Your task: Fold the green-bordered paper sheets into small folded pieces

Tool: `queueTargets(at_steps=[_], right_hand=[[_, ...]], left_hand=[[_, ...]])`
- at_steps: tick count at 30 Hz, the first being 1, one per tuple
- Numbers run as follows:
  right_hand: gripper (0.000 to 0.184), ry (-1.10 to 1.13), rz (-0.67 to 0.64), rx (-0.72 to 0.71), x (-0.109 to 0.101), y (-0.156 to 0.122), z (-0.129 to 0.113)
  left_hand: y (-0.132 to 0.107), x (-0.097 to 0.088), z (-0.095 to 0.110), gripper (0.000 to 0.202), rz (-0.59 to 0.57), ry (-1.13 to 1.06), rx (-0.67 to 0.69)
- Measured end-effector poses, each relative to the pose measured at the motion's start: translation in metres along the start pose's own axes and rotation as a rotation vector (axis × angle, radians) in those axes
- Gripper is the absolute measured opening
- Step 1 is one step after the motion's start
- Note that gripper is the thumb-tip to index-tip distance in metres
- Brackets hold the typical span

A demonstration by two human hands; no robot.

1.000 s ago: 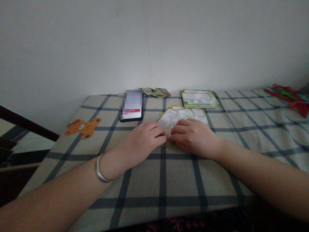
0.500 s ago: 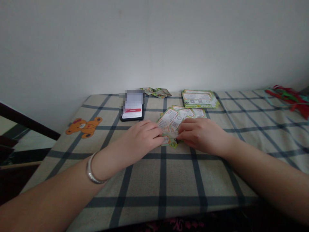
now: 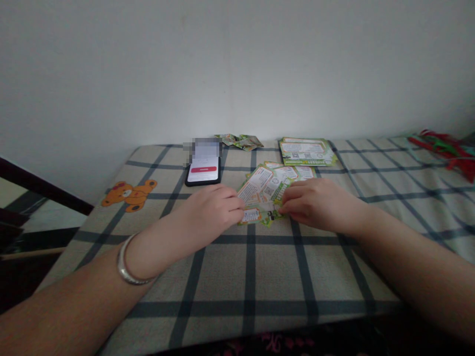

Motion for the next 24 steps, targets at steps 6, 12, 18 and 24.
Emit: queueTargets(at_steps=[6, 12, 18, 24], right_hand=[[0.018, -0.010, -0.007, 0.023, -0.005, -0.001, 0.002], [0.019, 0.049, -0.042, 0.024, -0.005, -0.006, 0.008], [0.020, 0.147, -0.043, 0.075, -0.004, -0.005, 0.012], [0.020, 0.193, -0.022, 0.077, -0.002, -0.003, 0.013]], left_hand=[[-0.002, 0.000, -0.002, 0.013, -0.036, -0.023, 0.003], [-0.002, -0.002, -0.004, 0.020, -0.018, -0.072, 0.002], [-0.005, -0.004, -0.007, 0.031, -0.002, -0.158, 0.014], [-0.006, -0.002, -0.004, 0.027, 0.062, -0.177, -0.085]])
Point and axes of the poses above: each hand's wrist, its own y-axis towards the middle knuckle, its own x-axis out of the palm, z = x × y, the point moved 4 cm from there along y, towards the middle knuckle, and after that the axes turned 7 degrees about z, right-handed, at the moved point
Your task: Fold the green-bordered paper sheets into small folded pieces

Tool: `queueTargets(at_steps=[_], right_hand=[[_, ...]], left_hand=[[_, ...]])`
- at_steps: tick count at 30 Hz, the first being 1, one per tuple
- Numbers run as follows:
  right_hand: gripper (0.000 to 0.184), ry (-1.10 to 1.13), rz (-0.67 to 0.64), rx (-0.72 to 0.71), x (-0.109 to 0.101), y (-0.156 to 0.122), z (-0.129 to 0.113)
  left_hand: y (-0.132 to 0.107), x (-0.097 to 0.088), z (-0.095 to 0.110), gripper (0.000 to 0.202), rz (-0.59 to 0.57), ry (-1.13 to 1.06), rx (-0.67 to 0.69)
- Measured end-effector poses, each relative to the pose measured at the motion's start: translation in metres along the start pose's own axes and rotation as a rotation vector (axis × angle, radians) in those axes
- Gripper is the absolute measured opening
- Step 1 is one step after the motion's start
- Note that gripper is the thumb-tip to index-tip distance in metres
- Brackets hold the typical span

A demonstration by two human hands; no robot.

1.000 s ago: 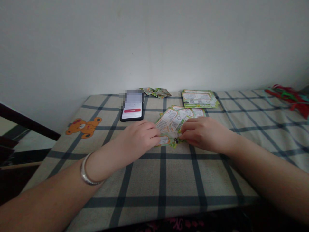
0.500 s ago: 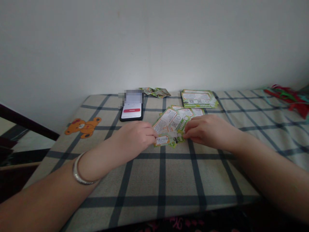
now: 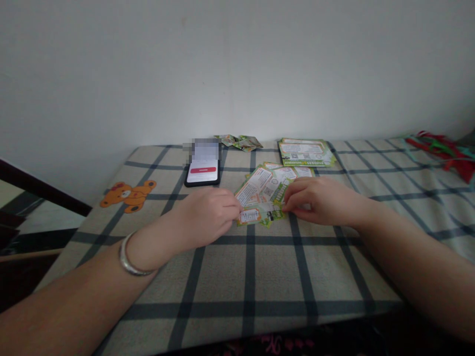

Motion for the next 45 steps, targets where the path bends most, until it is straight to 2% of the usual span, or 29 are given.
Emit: queueTargets(at_steps=[5, 8, 13, 17, 26, 32, 37, 42, 45], right_hand=[[0.016, -0.102, 0.084, 0.136, 0.005, 0.005, -0.003], [0.023, -0.161, 0.152, 0.160, 0.011, 0.008, -0.005], [0.027, -0.146, 0.220, 0.159, 0.021, 0.013, -0.006], [0.023, -0.119, 0.243, 0.112, 0.021, 0.015, -0.010], [0.024, -0.075, 0.245, 0.043, 0.023, 0.017, -0.016], [0.025, -0.070, 0.256, 0.038, 0.024, 0.016, -0.015], [0.024, -0.047, 0.266, 0.042, 0.024, 0.018, -0.014], [0.021, -0.024, 0.293, 0.034, 0.023, 0.018, -0.014], [0.020, -0.028, 0.331, 0.003, 0.020, 0.017, -0.015]], left_hand=[[0.000, 0.007, -0.003, 0.021, 0.012, -0.087, -0.151], [0.001, 0.011, -0.004, 0.020, 0.017, -0.084, -0.220], [0.002, 0.015, 0.000, 0.019, 0.025, -0.054, -0.258], [0.001, 0.016, -0.002, 0.030, 0.058, -0.032, -0.300], [0.000, 0.017, -0.002, 0.045, 0.039, 0.015, -0.327], [0.001, 0.020, -0.003, 0.040, 0.034, -0.079, -0.345], [0.002, 0.021, 0.000, 0.028, 0.054, -0.153, -0.342], [0.001, 0.018, 0.001, 0.050, 0.095, -0.078, -0.328], [0.000, 0.018, -0.001, 0.051, 0.095, -0.076, -0.352]])
Point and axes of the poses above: each hand's wrist, its own y-axis towards the middle knuckle, its own x-axis out of the palm, z = x × y, the point moved 4 cm from there along y, towards the middle knuckle, and after that the axes turned 7 degrees about z, right-handed, at the moved point
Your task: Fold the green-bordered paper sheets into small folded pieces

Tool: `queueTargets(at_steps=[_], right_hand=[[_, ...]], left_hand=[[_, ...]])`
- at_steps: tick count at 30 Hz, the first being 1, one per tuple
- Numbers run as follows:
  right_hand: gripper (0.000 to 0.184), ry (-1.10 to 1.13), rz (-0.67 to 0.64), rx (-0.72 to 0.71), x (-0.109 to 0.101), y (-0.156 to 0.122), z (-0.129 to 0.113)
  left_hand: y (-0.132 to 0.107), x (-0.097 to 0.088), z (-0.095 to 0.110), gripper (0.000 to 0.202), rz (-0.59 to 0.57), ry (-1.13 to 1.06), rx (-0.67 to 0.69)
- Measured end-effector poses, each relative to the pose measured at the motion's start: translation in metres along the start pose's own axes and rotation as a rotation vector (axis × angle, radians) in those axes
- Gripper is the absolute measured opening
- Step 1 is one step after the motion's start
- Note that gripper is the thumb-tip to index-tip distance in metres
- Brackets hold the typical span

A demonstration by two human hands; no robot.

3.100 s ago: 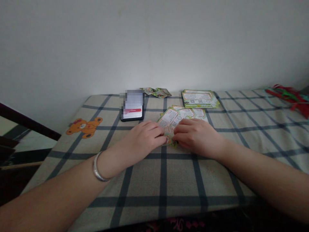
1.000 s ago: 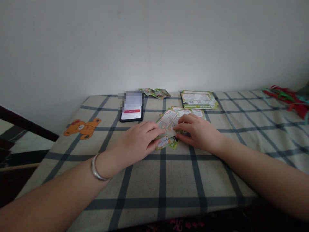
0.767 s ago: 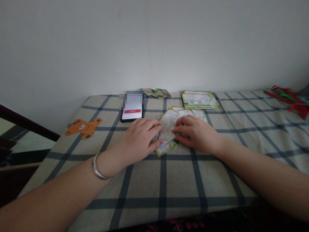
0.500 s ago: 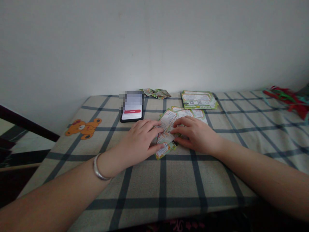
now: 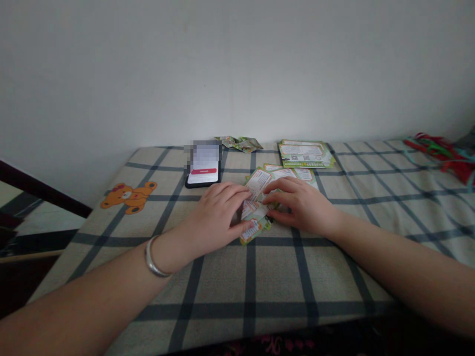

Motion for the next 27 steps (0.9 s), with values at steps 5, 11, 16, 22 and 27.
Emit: queueTargets(at_steps=[5, 11, 16, 22, 27], right_hand=[[0.020, 0.017, -0.004, -0.019, -0.003, 0.001, -0.002], [0.020, 0.114, 0.037, 0.119, -0.004, 0.000, 0.001], [0.010, 0.248, 0.106, 0.214, -0.007, -0.001, 0.007], [0.006, 0.262, 0.204, 0.130, -0.012, 0.001, 0.004], [0.010, 0.188, 0.294, -0.043, -0.020, 0.000, -0.004]], left_hand=[[0.002, -0.002, 0.000, 0.042, 0.039, -0.079, 0.007], [0.004, -0.006, 0.004, 0.039, 0.058, -0.129, 0.039], [0.003, -0.011, 0.005, 0.038, 0.110, -0.130, 0.087], [0.003, -0.019, 0.009, 0.028, 0.247, -0.142, 0.216], [0.002, -0.027, 0.015, 0.021, 0.340, -0.195, 0.342]])
Point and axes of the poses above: each hand's wrist, its own y-axis towards the middle knuckle, its own x-axis out of the palm, z = x × y, the point moved 4 cm from there along y, towards the middle knuckle, and after that the axes turned 7 degrees about z, right-handed, at the moved point
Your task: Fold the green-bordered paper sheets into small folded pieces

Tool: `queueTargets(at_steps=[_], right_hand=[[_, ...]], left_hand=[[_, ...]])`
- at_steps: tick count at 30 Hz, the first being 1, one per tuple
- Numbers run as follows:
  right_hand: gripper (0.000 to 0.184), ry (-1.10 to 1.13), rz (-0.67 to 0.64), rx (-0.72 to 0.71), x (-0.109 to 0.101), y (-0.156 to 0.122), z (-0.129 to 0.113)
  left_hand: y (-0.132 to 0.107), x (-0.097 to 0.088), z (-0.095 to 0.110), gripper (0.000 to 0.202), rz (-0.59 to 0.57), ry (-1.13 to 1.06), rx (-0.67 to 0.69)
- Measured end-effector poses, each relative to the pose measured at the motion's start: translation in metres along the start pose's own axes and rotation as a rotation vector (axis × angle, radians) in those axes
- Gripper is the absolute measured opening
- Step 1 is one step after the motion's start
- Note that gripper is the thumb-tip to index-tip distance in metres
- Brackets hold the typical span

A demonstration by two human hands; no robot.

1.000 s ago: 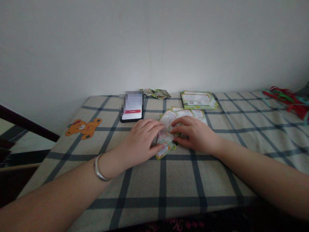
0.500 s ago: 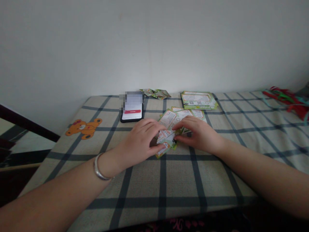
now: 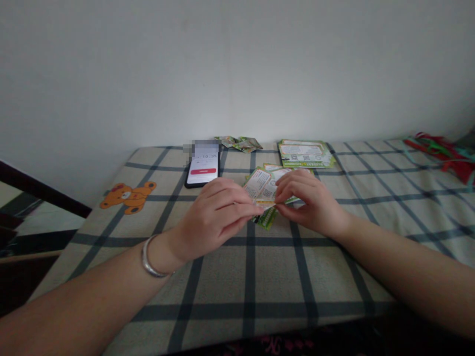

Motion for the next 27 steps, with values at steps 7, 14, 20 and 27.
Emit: queueTargets(at_steps=[7, 14, 20, 27], right_hand=[[0.004, -0.131, -0.066, -0.158, 0.000, -0.003, -0.001], [0.017, -0.314, -0.261, -0.188, 0.013, -0.007, -0.003], [0.023, -0.271, -0.328, -0.164, 0.019, -0.010, -0.002], [0.022, -0.309, -0.379, -0.268, 0.019, -0.010, -0.009]], left_hand=[[-0.003, 0.002, -0.003, 0.022, -0.048, 0.082, 0.007], [-0.007, 0.012, -0.008, 0.016, -0.228, 0.144, -0.025], [-0.011, 0.016, -0.010, 0.015, -0.289, 0.159, -0.058], [-0.011, 0.021, -0.009, 0.014, -0.364, 0.195, -0.033]])
Point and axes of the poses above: each hand's wrist, its own y-axis towards the middle knuckle, its own x-axis out of the palm, z = x × y, the point moved 4 cm from there along y, towards the middle knuckle, and after that the axes turned 7 degrees about z, right-handed, at the moved point
